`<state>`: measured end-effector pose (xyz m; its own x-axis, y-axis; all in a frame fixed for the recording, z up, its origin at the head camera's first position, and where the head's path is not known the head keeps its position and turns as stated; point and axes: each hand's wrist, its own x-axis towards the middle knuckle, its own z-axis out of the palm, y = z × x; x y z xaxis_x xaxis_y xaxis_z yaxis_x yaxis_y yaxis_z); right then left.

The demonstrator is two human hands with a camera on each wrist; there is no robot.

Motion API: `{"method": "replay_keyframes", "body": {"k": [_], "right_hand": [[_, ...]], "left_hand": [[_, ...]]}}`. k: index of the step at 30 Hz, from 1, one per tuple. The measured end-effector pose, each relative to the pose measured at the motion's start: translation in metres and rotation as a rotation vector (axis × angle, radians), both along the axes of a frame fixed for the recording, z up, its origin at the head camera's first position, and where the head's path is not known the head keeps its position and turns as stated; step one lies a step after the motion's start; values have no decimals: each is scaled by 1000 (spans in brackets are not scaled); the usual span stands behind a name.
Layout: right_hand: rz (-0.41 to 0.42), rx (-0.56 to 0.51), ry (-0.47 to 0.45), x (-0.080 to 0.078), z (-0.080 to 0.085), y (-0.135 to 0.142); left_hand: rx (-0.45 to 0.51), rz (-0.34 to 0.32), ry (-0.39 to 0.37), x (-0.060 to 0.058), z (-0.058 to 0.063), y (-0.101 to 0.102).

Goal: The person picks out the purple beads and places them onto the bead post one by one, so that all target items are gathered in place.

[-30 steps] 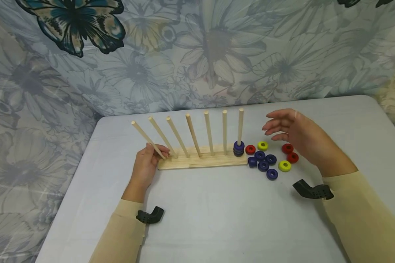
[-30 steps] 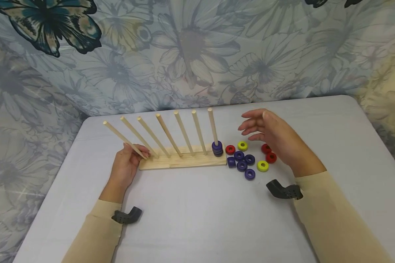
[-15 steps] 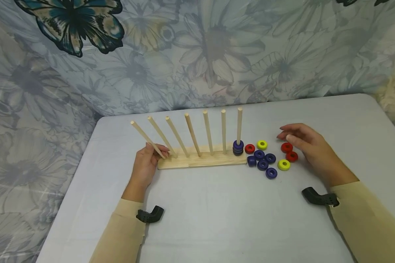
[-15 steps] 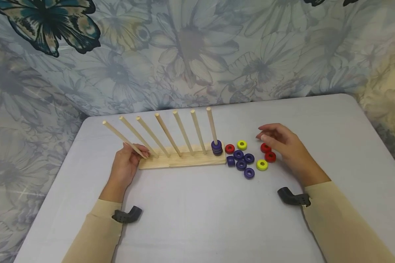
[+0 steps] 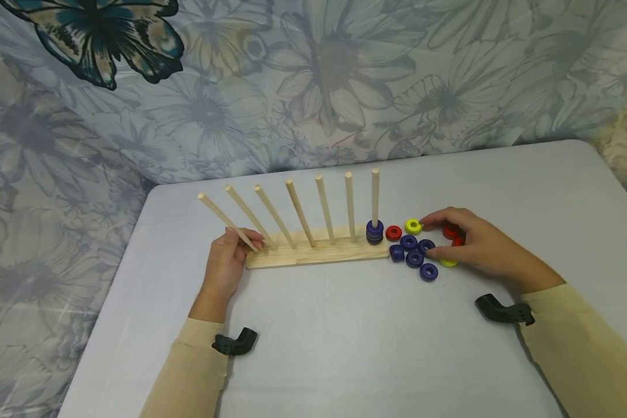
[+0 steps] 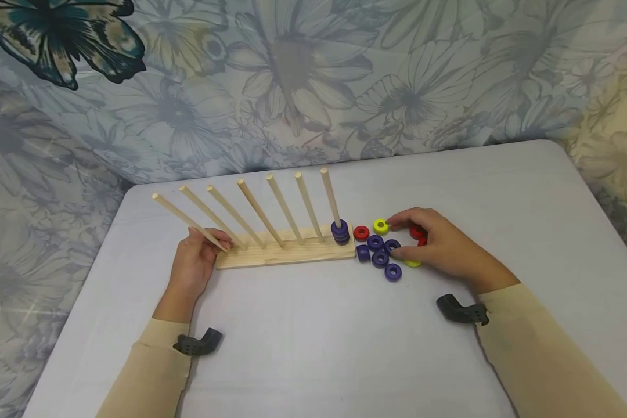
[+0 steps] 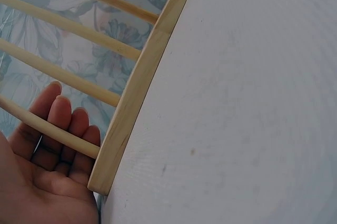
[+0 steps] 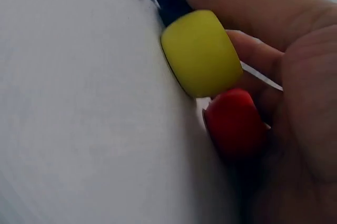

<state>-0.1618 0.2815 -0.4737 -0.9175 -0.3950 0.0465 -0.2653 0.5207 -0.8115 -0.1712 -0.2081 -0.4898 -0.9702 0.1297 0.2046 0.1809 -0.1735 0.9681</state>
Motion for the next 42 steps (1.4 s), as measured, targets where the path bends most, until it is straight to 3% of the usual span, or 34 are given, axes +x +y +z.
{"method": "replay_keyframes", "body": {"k": [7,12,17,23,33,38,42], "right_hand": [[-4,62,84,0,-2,-7],[-93,74,66,4,-1,-9],[-175,42,52,7,1,-9],[-206,5,70,8,2,-9],[-306,-75,174,11,9,-16],[-289,-163,250,14,24,-27],[-236,-175,348,18,38,-38]], "left_hand": [[-2,-2,5,-1,0,0],[-2,-3,5,-2,-1,0],[-7,-6,0,-1,1,1],[4,-10,6,0,2,1],[-14,4,-13,1,1,0],[-45,32,-48,3,2,1],[-56,34,-37,3,5,1]]}}
